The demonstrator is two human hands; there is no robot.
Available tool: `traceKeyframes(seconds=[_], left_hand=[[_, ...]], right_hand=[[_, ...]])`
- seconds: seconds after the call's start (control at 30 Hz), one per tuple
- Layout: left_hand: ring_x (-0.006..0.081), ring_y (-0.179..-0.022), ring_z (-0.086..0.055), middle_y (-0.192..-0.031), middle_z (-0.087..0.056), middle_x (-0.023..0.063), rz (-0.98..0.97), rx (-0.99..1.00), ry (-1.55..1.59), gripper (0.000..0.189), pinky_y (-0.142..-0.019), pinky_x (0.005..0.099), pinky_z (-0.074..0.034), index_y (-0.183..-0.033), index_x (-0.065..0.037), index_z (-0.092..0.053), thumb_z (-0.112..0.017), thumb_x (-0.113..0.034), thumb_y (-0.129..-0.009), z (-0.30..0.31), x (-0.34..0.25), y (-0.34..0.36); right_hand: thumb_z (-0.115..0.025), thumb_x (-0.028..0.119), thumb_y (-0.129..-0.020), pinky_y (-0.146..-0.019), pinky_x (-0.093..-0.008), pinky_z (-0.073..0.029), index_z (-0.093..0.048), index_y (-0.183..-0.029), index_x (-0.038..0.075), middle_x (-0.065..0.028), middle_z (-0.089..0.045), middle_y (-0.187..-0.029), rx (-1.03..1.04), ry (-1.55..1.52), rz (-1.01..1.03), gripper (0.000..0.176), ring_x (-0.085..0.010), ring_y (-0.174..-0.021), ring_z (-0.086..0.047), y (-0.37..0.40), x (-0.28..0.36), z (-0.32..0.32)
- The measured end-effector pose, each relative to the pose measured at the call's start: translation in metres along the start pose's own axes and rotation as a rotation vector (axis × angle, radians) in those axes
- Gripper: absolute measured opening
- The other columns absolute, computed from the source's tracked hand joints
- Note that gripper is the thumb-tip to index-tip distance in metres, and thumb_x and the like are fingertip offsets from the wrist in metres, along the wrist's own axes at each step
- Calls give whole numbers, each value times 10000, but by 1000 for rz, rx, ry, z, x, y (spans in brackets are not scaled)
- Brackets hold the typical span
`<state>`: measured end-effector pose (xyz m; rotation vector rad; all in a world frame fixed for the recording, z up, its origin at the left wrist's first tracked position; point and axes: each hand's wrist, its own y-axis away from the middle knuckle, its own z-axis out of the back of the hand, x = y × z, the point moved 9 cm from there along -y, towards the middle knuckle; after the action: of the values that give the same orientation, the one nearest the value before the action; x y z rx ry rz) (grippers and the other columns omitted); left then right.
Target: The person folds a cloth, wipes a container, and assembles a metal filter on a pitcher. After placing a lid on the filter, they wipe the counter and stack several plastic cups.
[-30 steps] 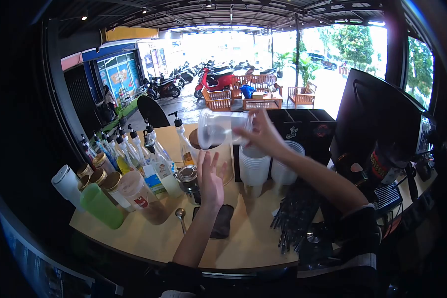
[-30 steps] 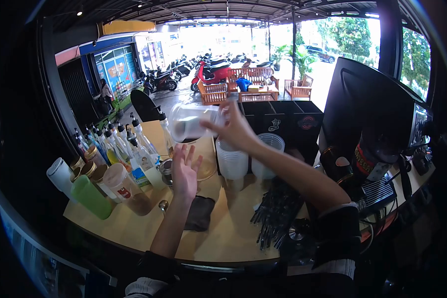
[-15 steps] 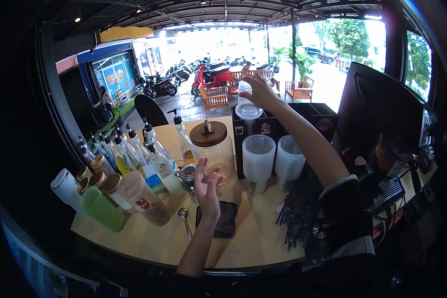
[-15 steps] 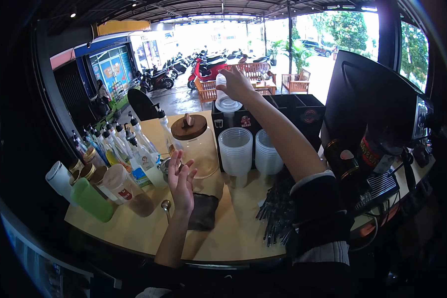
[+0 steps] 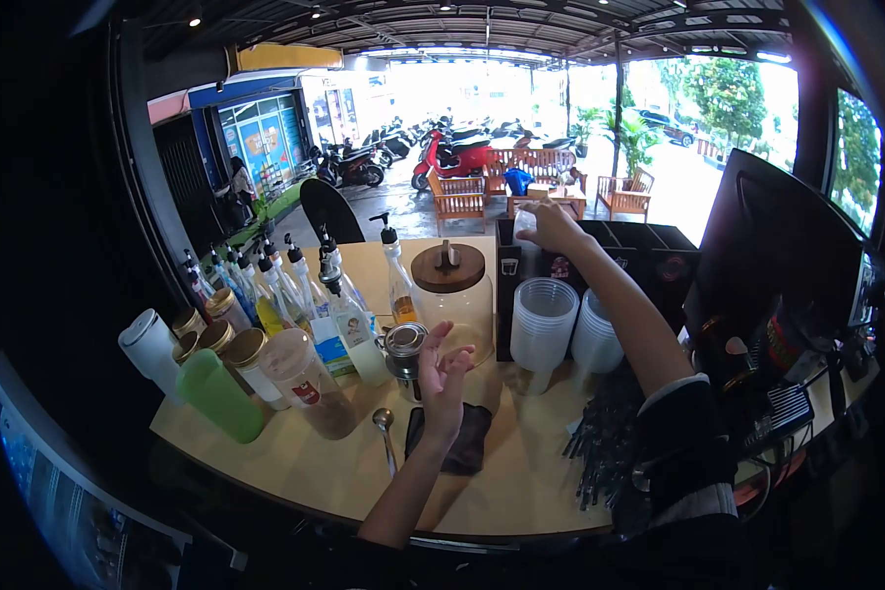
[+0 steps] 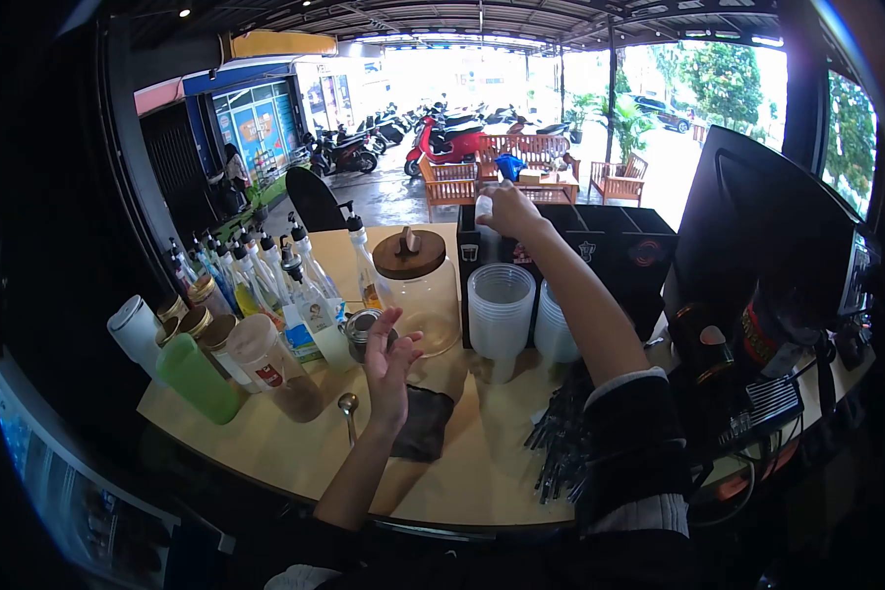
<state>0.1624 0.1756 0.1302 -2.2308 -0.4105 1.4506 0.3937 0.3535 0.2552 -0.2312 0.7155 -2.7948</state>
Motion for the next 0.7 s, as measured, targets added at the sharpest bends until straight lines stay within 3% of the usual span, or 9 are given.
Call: traceKeyframes(seconds=[0.1, 0.2, 0.37, 0.4, 0.57, 0.7], left_hand=[[148, -1022, -548, -1334, -406, 83, 21, 22, -25, 503, -817, 257, -467, -1348, -39, -348, -543, -168, -903, -7, 7, 0], [134, -987, -560, -1347, -381, 110, 66, 40, 10, 516, -830, 269, -449, -1340, -10, -331, -558, -113, -888, -14, 11, 5], [108, -955, -564, -1184, -531, 96, 92, 114, -25, 491, -827, 258, -445, -1332, -27, -349, -553, -118, -896, -20, 10, 17], [142, -1004, -565, -1334, -418, 79, 72, 126, -61, 487, -786, 257, -476, -1334, -36, -366, -553, -162, -903, -17, 9, 17], [146, -991, -566, -1328, -423, 83, 28, 119, -80, 474, -780, 246, -475, -1324, -38, -379, -557, -155, -900, 3, -4, 30], [152, -994, -560, -1323, -422, 86, 73, 114, -79, 487, -796, 256, -472, -1327, -33, -371, -558, -169, -899, 17, -9, 39]], right_hand=[[-695, 375, -770, -965, -433, -417, -487, -1302, 93, -214, -519, -1229, -6, 15, -23, 637, -361, -1144, -510, 13, 6, -7], [-639, 393, -815, -959, -464, -415, -481, -1322, 181, -170, -434, -1336, -13, 69, -171, 572, -366, -1175, -490, 24, 5, -8], [-599, 409, -843, -967, -475, -408, -433, -1356, 204, -150, -426, -1359, -10, 108, -186, 578, -363, -1199, -473, 31, 9, -7], [-590, 415, -849, -968, -479, -407, -420, -1364, 212, -144, -427, -1361, -8, 115, -199, 579, -359, -1208, -466, 31, 8, -9], [-596, 396, -852, -984, -479, -402, -338, -1407, 251, -151, -370, -1406, -16, 173, -154, 629, -361, -1240, -433, 29, 11, -9], [-593, 282, -850, -995, -467, -400, -269, -1428, 117, -156, -269, -1460, -148, 133, -116, 684, -385, -1252, -412, 39, 29, 21]])
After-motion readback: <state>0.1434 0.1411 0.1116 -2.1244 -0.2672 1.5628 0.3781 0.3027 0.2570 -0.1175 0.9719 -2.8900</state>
